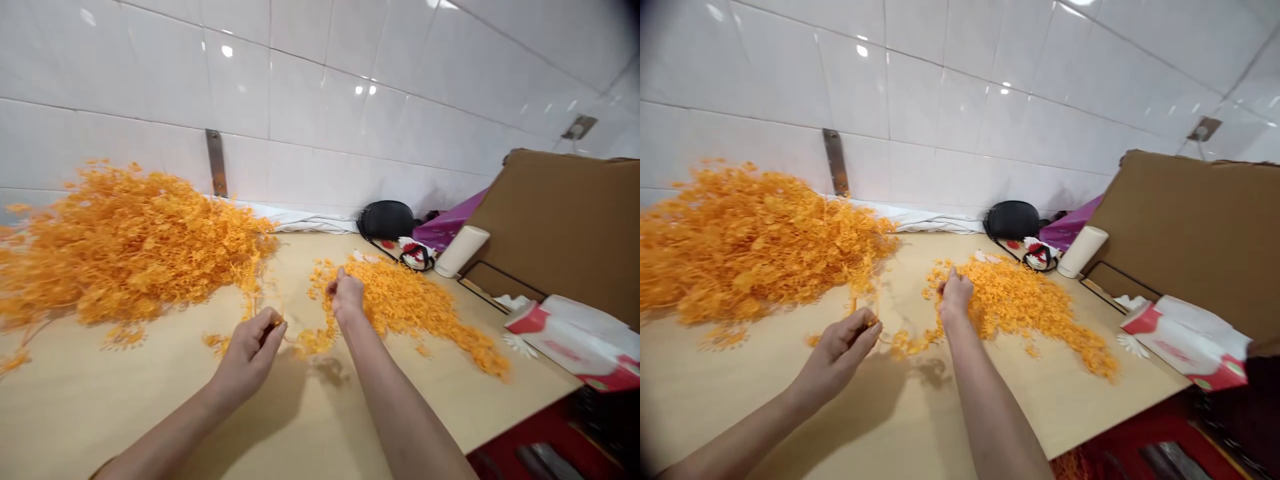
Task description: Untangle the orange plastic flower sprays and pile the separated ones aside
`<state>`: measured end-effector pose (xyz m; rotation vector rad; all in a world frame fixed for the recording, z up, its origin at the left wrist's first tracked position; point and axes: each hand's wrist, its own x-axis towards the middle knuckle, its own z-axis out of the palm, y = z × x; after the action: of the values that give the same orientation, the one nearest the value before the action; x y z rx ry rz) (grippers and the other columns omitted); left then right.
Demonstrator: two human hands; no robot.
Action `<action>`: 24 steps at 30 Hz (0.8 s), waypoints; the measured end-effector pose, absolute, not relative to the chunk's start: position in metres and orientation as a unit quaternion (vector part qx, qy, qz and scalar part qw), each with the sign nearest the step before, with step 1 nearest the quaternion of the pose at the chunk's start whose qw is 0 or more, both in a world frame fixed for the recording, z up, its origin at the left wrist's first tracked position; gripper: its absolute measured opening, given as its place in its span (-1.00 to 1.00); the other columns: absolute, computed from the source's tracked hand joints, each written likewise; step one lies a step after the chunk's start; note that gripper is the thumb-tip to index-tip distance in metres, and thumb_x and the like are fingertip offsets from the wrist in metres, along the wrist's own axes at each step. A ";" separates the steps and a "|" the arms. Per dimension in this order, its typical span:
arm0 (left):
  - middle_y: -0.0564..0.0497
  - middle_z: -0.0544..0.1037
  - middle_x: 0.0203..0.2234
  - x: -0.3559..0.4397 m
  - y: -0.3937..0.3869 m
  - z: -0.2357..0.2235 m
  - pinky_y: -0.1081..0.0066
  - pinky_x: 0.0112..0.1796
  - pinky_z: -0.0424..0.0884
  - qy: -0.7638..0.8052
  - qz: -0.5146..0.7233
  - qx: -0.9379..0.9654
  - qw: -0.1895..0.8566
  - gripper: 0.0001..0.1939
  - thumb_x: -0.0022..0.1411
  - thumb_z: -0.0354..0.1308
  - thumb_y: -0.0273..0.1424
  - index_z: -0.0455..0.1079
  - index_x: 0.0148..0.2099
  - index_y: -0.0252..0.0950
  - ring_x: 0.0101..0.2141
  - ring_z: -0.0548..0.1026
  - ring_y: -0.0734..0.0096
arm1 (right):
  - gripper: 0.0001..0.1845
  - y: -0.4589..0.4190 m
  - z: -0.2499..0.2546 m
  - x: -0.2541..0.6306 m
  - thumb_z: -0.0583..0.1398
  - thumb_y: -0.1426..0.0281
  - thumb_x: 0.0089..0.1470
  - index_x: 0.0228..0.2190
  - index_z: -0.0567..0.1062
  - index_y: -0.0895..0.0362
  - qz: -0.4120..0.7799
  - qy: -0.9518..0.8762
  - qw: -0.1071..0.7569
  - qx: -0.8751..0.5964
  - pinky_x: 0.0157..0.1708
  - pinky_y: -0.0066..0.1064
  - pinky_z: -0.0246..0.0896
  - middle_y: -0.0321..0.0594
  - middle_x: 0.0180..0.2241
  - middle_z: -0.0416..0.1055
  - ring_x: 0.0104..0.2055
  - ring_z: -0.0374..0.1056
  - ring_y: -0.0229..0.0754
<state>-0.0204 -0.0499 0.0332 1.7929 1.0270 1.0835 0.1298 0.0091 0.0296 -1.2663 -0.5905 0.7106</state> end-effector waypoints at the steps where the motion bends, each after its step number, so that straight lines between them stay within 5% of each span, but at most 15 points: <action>1: 0.17 0.09 -0.71 -0.022 -0.050 0.031 0.55 -0.61 0.03 0.408 0.417 0.707 0.399 -0.73 0.10 -0.06 -0.27 0.09 -0.56 -0.29 -0.65 0.07 0.61 | -0.71 0.010 0.032 0.139 0.08 0.26 -0.11 -0.67 0.07 0.07 0.300 -0.261 0.715 -0.574 -0.70 -0.51 -0.04 -0.52 -0.78 -0.03 -0.74 -0.02 -0.38; 7: 0.18 0.15 -0.77 -0.033 -0.033 0.014 0.57 -0.67 0.03 0.459 0.396 0.656 0.449 -0.72 0.05 0.00 -0.18 0.16 -0.51 -0.29 -0.71 0.10 0.62 | -0.91 0.003 0.040 0.159 0.03 0.51 -0.15 -0.53 0.18 0.10 0.053 -0.389 0.667 -0.633 -0.42 -0.43 0.08 -0.34 -0.54 0.16 -0.47 0.14 -0.28; 13: 0.10 0.36 -0.67 -0.034 -0.029 0.013 0.58 -0.65 0.17 0.465 0.419 0.572 0.531 -0.70 -0.10 0.15 -0.18 0.23 -0.46 -0.31 -0.68 0.26 0.59 | -0.74 -0.003 0.038 0.159 -0.01 0.62 -0.24 -0.41 0.29 0.15 -0.092 -0.441 0.562 -0.694 -0.18 -0.24 0.00 -0.08 -0.25 0.20 -0.14 0.11 -0.08; 16: 0.06 0.39 -0.58 -0.030 -0.028 0.014 0.51 -0.54 0.30 0.440 0.454 0.506 0.587 -0.70 -0.18 0.22 -0.24 0.26 -0.44 -0.32 -0.56 0.36 0.52 | -0.91 -0.005 0.036 0.144 0.02 0.47 -0.10 -0.47 0.30 0.14 0.049 -0.516 0.602 -0.608 -0.25 -0.32 0.06 -0.18 -0.40 0.27 -0.28 0.19 -0.17; 18: 0.06 0.39 -0.58 -0.030 -0.024 0.011 0.47 -0.52 0.31 0.410 0.481 0.479 0.609 -0.72 -0.19 0.22 -0.26 0.26 -0.47 -0.33 -0.58 0.35 0.53 | -0.85 -0.007 0.034 0.133 0.04 0.32 -0.06 -0.49 0.31 0.14 0.237 -0.525 0.603 -0.551 -0.38 -0.39 0.10 -0.26 -0.50 0.29 -0.40 0.22 -0.23; 21: 0.05 0.39 -0.55 -0.032 -0.016 0.006 0.48 -0.48 0.31 0.372 0.530 0.454 0.612 -0.80 -0.11 0.18 -0.31 0.27 -0.46 -0.32 -0.52 0.37 0.51 | -0.65 -0.012 0.034 0.119 0.06 0.11 -0.09 -0.46 0.35 0.15 0.450 -0.531 0.510 -0.506 -0.46 -0.44 0.08 -0.25 -0.47 0.34 -0.42 0.24 -0.26; 24: 0.08 0.37 -0.58 -0.035 -0.014 0.005 0.52 -0.48 0.28 0.345 0.561 0.446 0.607 -0.88 -0.06 0.14 -0.38 0.27 -0.46 -0.31 -0.56 0.34 0.58 | -0.65 -0.019 0.035 0.111 0.13 0.12 -0.14 -0.43 0.39 0.16 0.522 -0.582 0.424 -0.457 -0.38 -0.44 0.08 -0.25 -0.44 0.36 -0.37 0.25 -0.26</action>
<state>-0.0347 -0.0142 0.0049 1.0307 0.7980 1.2961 0.1110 -0.0186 0.0349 -1.1443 -1.4573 1.3054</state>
